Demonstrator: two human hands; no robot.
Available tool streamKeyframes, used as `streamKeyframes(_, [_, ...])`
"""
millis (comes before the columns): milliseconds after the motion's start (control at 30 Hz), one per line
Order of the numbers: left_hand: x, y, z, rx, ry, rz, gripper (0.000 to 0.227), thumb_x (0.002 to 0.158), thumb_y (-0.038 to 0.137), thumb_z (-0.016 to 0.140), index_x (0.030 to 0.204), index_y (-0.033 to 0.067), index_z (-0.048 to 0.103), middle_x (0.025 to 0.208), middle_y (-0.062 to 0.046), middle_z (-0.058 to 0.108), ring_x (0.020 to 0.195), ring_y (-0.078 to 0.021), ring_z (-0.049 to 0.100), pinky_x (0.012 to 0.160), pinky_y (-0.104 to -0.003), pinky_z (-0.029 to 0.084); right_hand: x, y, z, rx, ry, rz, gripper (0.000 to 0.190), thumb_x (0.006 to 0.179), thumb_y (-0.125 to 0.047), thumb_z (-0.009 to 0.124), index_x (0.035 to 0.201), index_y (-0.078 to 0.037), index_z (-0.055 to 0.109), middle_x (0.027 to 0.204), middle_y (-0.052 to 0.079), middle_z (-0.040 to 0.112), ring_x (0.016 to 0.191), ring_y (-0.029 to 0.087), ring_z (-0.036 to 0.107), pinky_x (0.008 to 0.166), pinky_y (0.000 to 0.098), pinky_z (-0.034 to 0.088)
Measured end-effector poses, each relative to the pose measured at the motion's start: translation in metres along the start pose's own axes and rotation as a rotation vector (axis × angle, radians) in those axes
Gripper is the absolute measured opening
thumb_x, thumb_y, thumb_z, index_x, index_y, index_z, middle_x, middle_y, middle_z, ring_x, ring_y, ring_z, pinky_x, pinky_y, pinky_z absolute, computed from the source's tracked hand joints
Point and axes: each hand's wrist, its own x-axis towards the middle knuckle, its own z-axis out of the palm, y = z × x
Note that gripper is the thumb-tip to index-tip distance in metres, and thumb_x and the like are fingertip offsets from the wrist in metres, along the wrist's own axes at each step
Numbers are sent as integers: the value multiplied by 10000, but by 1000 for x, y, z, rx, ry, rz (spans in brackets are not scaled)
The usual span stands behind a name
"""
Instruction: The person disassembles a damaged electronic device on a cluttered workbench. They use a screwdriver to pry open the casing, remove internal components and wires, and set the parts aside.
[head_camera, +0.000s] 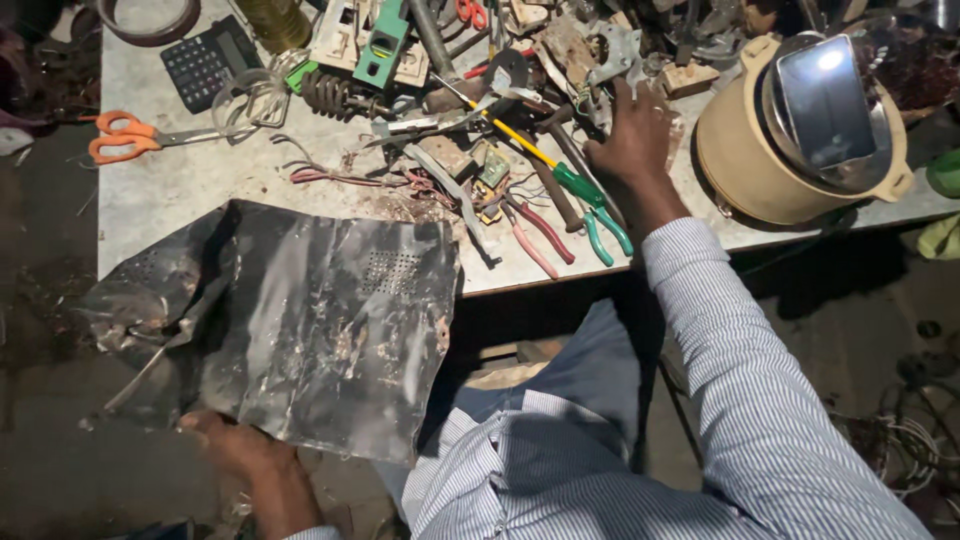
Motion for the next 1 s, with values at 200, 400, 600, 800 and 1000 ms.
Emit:
streamKeyframes(200, [-1, 3, -1, 134, 51, 69, 801, 1030, 637, 459, 1360, -88, 546, 1341, -195, 630, 1168, -316, 663, 1016, -477, 567, 10, 18, 4, -69, -140, -50, 849, 645, -371, 907, 1369, -70, 581, 1223, 293, 611, 1150, 486, 575, 1025, 598, 414])
streamKeyframes(400, [0, 2, 8, 254, 111, 158, 761, 1024, 651, 436, 1340, -28, 569, 1284, -155, 652, 1115, -285, 669, 963, -449, 573, 20, 47, 1, -38, -233, -125, 771, 703, -375, 884, 1356, -59, 624, 1039, 272, 662, 993, 473, 623, 947, 573, 466])
streamKeyframes(600, [3, -1, 11, 98, 32, 69, 732, 1031, 601, 446, 1397, -27, 529, 1370, -157, 608, 1212, -283, 630, 1034, -445, 542, 12, 58, 11, 149, -43, -107, 674, 748, -407, 891, 1250, -17, 668, 1136, 260, 663, 1072, 451, 620, 950, 529, 496])
streamKeyframes(800, [22, -19, -6, 3, 4, 6, 625, 1028, 568, 431, 1356, 45, 531, 1321, -87, 622, 1173, -240, 648, 1012, -407, 543, 5, 48, 6, 168, 122, -130, 616, 772, -350, 911, 1214, -9, 650, 1188, 211, 659, 1136, 402, 611, 1014, 516, 497])
streamKeyframes(1000, [57, -43, -35, 399, 83, 87, 587, 1119, 587, 386, 894, 66, 536, 843, 17, 459, 764, -152, 394, 663, -351, 376, 24, -23, -77, 258, 176, -434, 541, 837, -256, 943, 1192, -26, 607, 1207, 170, 634, 1155, 352, 595, 991, 466, 478])
